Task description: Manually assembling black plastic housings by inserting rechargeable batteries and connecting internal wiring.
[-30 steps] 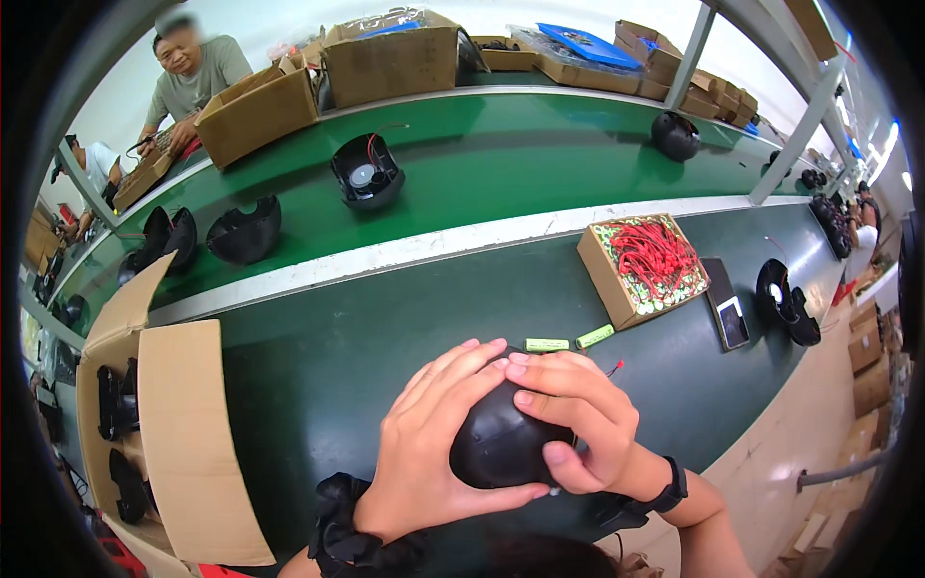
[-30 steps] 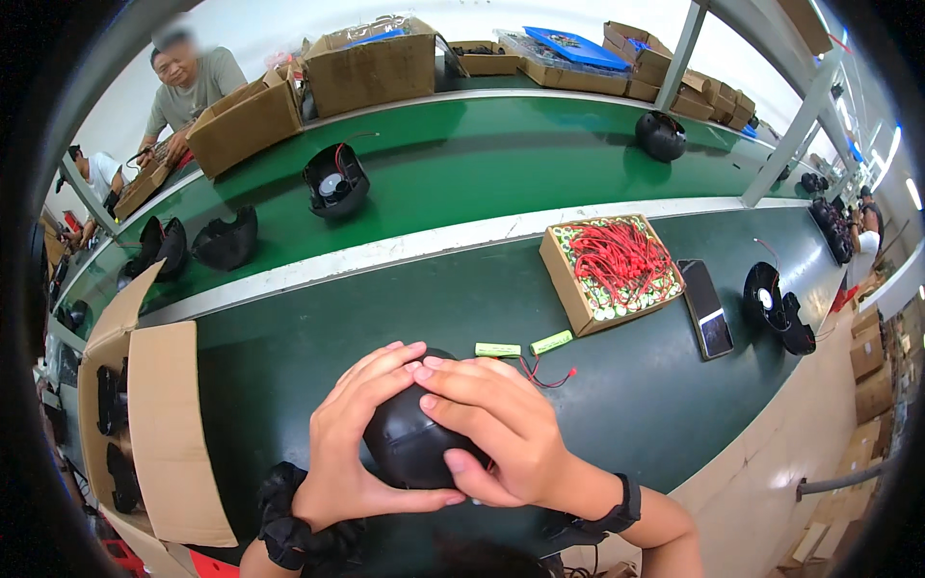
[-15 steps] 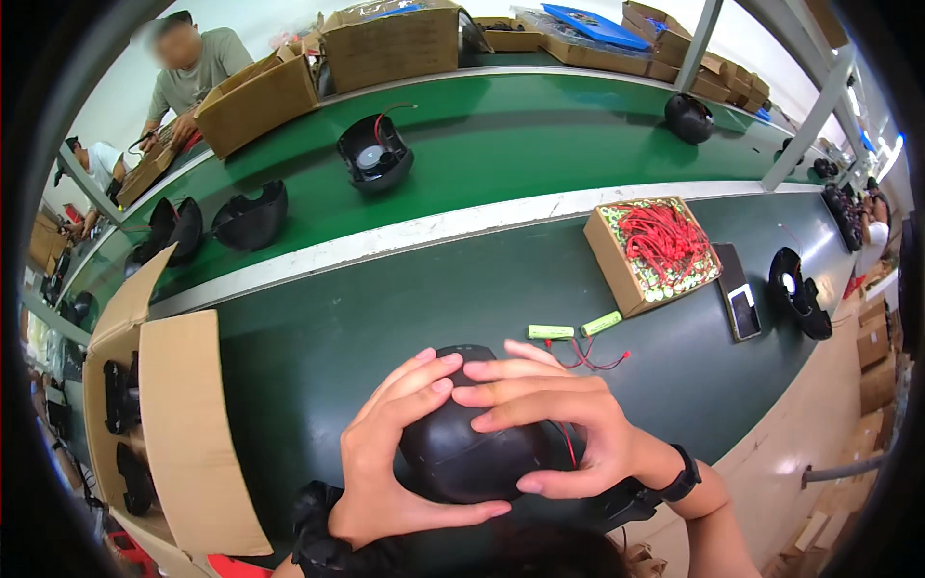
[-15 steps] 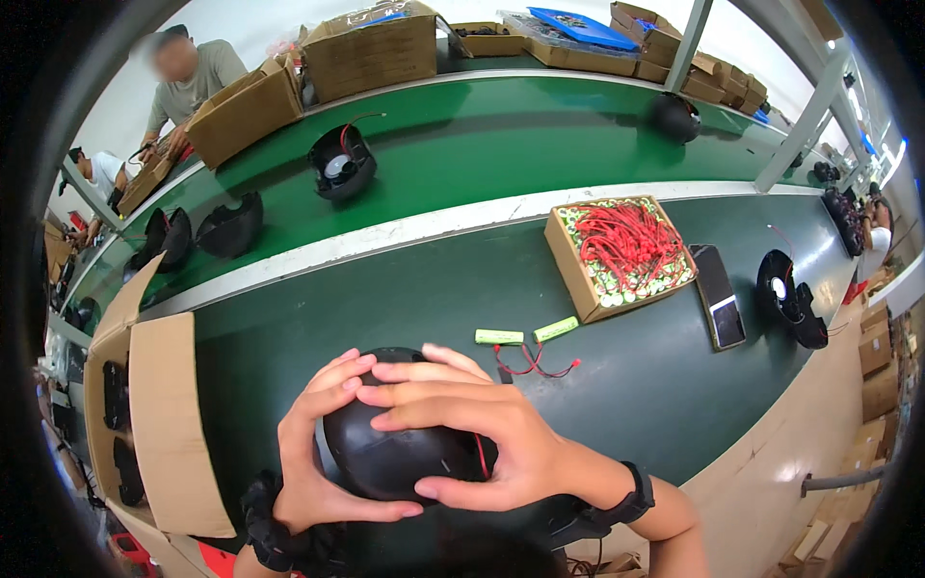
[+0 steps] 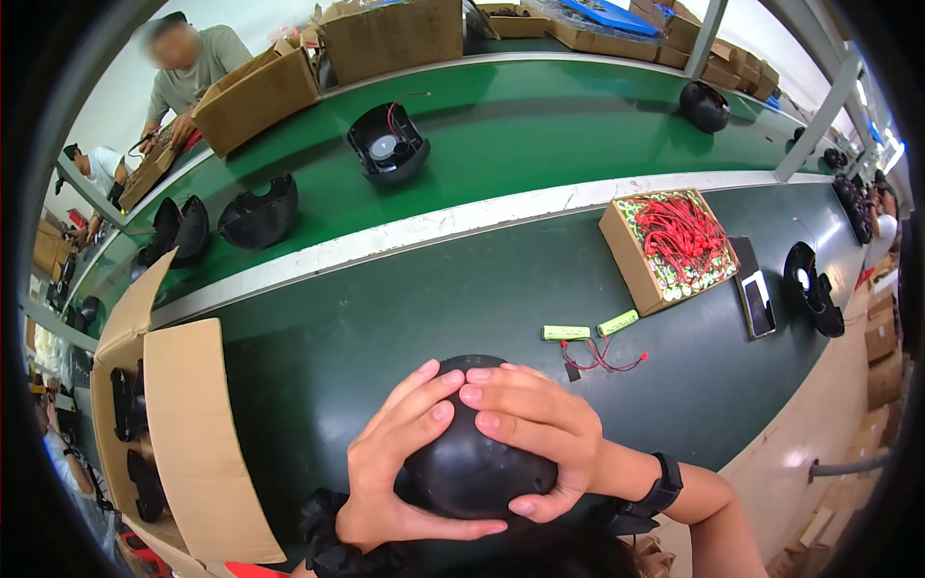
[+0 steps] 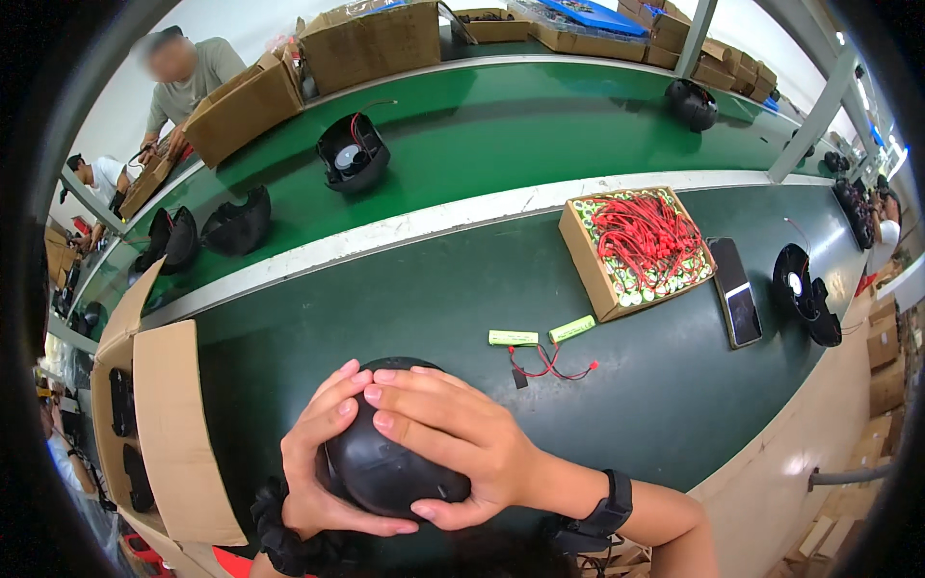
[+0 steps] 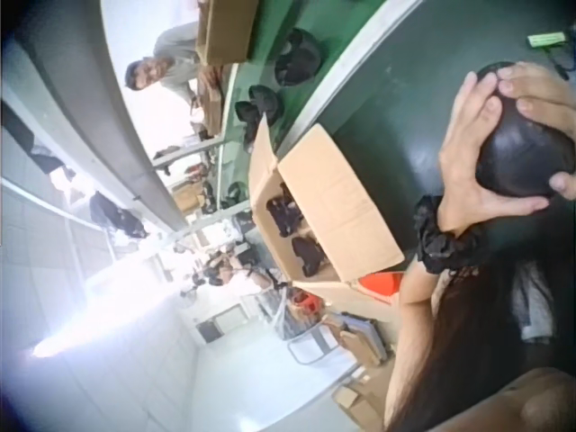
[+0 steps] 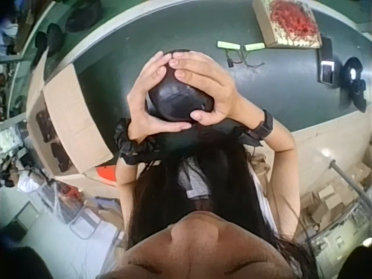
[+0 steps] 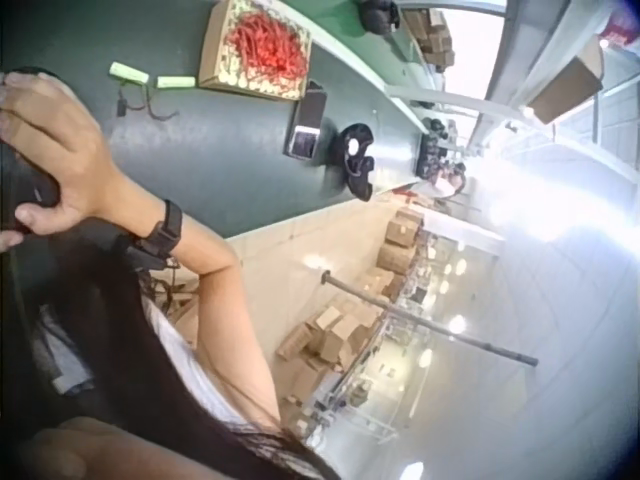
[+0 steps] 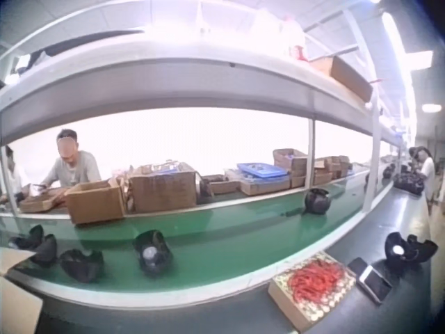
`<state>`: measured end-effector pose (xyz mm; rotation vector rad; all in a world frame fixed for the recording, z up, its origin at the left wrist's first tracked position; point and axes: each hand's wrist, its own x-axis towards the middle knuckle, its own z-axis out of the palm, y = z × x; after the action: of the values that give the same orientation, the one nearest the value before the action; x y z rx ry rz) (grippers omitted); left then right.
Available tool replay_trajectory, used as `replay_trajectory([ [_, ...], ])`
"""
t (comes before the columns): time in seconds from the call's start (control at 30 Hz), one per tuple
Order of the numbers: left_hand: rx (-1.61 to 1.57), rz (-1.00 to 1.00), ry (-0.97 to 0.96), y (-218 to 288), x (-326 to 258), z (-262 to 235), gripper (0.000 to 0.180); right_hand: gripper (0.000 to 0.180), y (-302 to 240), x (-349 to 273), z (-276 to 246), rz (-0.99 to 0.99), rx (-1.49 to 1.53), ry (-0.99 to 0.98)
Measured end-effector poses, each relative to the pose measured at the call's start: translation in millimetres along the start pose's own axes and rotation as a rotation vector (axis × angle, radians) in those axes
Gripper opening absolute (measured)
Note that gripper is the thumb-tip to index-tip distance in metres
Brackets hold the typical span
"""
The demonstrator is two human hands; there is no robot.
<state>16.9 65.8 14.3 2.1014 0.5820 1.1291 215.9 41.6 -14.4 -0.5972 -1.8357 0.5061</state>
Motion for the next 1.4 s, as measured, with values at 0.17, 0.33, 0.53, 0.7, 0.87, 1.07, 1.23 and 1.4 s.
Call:
replay_trajectory([
  [0.17, -0.016, -0.006, 0.002, -1, 2, 1, 0.096, 0.06, 0, -2, 3, 0.017, 0.015, 0.023],
  [0.33, -0.057, -0.026, 0.036, 1, -3, -2, 0.091, 0.066, -8, 4, -10, 0.089, 0.049, -0.111],
  [0.53, 0.033, -0.113, -0.067, 22, -21, -15, 0.088, 0.081, -10, 6, 0, 0.226, 0.218, -0.184],
  [0.7, 0.316, -0.109, -0.04, 32, -15, -1, 0.094, 0.075, -12, 6, 4, 0.232, 0.174, -0.168],
  [0.87, 0.393, -0.115, -0.063, 34, -16, -3, 0.084, 0.071, -10, 5, 9, 0.173, 0.167, -0.07],
  [1.07, 0.395, -0.078, -0.002, 35, -22, -1, 0.084, 0.071, -13, 9, 7, 0.157, 0.163, -0.101],
  [1.23, 0.321, -0.127, 0.09, 20, -37, -1, 0.114, 0.108, -19, 9, 0, 0.248, -0.033, -0.169],
  [1.4, 0.185, -0.296, 0.24, 9, -71, 6, 0.134, 0.116, -41, 14, -10, 0.536, -0.051, -0.257],
])
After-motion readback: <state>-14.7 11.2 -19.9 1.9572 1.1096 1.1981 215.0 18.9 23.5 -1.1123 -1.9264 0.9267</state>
